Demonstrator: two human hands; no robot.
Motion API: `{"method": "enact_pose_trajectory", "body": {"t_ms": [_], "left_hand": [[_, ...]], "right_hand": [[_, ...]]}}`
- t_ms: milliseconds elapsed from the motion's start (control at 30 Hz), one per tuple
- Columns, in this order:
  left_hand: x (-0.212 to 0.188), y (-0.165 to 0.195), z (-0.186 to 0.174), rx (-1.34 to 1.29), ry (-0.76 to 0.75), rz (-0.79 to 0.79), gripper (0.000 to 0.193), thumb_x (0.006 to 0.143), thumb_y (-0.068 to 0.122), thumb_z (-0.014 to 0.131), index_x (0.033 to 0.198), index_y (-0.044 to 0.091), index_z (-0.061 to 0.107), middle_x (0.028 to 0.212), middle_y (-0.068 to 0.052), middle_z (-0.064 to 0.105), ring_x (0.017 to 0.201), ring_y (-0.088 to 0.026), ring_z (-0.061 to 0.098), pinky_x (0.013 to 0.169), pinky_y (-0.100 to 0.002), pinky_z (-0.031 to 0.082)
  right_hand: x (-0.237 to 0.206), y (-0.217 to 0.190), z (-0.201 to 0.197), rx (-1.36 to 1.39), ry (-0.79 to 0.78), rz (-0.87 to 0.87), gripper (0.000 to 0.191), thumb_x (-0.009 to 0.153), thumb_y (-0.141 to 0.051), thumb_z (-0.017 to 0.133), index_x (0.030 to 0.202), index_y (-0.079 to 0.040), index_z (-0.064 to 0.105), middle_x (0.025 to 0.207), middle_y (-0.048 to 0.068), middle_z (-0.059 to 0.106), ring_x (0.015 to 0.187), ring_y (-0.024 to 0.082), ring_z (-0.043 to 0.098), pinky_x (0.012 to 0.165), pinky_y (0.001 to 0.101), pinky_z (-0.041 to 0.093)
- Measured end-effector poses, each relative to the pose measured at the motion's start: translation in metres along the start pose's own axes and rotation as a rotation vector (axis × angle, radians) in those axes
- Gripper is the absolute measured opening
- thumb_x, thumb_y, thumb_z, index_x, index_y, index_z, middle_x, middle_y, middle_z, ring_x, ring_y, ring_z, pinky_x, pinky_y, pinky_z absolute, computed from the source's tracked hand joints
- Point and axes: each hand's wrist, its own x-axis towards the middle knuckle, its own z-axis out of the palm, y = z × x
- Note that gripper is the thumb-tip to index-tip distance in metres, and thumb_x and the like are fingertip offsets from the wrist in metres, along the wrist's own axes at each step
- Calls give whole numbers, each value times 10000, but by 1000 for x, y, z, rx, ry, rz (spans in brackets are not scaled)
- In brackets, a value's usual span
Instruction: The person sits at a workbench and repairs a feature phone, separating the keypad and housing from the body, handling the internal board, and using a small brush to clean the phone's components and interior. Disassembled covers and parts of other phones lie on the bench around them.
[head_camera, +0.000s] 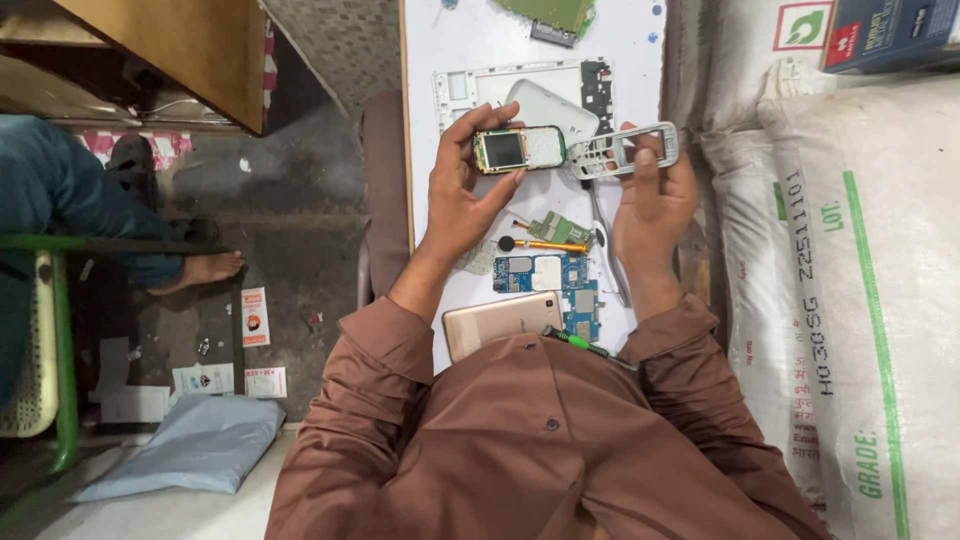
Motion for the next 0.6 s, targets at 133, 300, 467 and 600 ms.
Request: {"method": "enact_pose_trajectory", "body": {"t_ms": [133, 300, 467, 600], "left_hand": [[-1, -2, 0, -58, 24, 22, 693, 956, -146, 707, 1523, 60, 368, 1572, -158, 504, 1415, -226, 566, 1216, -360, 512], [-4, 12, -13, -141, 46, -109, 567, 926, -101, 773, 1418, 36, 527, 1431, -116, 569, 1326, -191, 603, 1167, -350, 546], [-27, 52, -42, 479, -57, -63, 550, 774, 40, 900, 1275, 45, 674, 1302, -88, 687, 1229, -252, 659, 1052, -369, 545], [-37, 71, -49, 710, -105, 107, 562, 756, 113, 911, 1260, 49, 671, 1273, -97, 703, 1224, -313, 639, 1060, -414, 521]], "right_hand": [[-2, 5, -6, 45, 22, 44, 233, 1096, -129, 628, 1266, 29, 611, 1280, 173, 678, 1127, 215, 686, 1012, 402, 601], [-4, 11, -16, 72, 44, 81, 220, 1085, -130, 620, 1239, 28, 610, 1230, 163, 683, 1098, 211, 692, 980, 399, 606], [-5, 19, -27, 87, 25, 104, 186, 1096, -131, 630, 1191, 26, 605, 1153, 132, 684, 1019, 190, 690, 949, 378, 618], [-7, 24, -30, 60, 37, 96, 163, 1089, -113, 628, 1168, 28, 606, 1134, 125, 686, 988, 183, 689, 913, 370, 619]]}}
